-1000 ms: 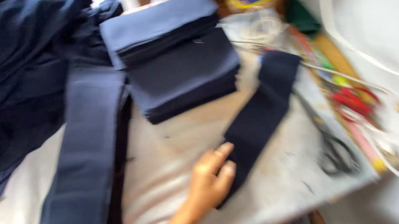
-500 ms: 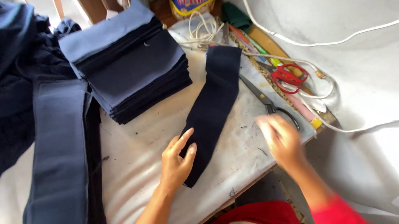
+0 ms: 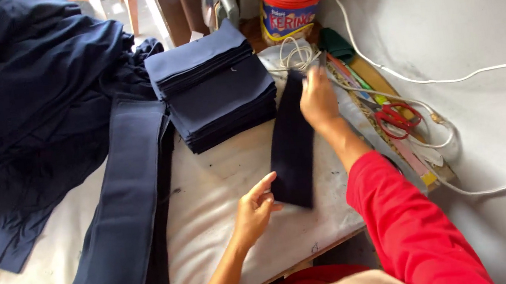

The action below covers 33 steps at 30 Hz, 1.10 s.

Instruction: Trimming and folding dark blue fabric strips using scissors at a workbench.

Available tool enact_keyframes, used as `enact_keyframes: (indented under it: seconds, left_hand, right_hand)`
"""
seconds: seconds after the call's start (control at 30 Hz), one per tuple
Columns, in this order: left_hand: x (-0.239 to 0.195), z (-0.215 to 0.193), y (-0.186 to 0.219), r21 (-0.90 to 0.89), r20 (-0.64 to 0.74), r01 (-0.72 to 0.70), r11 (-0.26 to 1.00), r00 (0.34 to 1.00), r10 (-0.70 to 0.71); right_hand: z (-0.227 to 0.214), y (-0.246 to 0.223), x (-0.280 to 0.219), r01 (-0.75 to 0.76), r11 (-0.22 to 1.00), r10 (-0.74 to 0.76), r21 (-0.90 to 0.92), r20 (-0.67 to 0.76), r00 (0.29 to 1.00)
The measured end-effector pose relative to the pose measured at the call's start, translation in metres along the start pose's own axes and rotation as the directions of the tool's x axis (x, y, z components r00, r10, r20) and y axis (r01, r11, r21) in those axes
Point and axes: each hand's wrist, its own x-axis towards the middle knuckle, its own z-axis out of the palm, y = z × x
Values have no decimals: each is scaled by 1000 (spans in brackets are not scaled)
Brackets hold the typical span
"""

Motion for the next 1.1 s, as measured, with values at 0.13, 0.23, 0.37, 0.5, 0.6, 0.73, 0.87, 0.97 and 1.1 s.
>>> enact_keyframes:
  seconds: [0.13,0.23,0.37,0.5,0.6,0.73,0.87,0.97,1.1]
  left_hand:
    - [-5,13,1,-186,-75,124,975,987,-140]
    - [-1,8,-31,-53,-102,99,994,989,-104]
    - [-4,13,-13,19,-114,92,996,989,-90]
    - [1,24,-15,410,-120,42,911,993,8]
    - [-4,40,2,356,-101,69,932,994,-35]
    - [-4,49,-22,400,-76,-51,915,993,89]
    - [-9,53,-32,420,-93,-74,905,988,124]
    - [-10,54,-34,438,-81,-109,892,984,160]
    - [-11,56,-28,421,-61,-156,893,978,200]
  right_hand:
    - [-15,-8,26,-225,972,192,67,324,926]
    - [-43,8,-18,58,967,-94,247,136,986]
    - [-118,46,-117,53,974,-102,222,217,971]
    - [-166,65,-195,-166,981,192,-104,329,925]
    - [-166,87,-227,-162,979,196,-126,335,922]
    - [-172,84,-222,-201,964,256,-176,393,883]
    - [-171,89,-211,-255,949,311,-184,428,849]
    - [-174,84,-207,-282,933,355,-222,445,822]
    - [-180,92,-192,-397,894,445,-208,515,733]
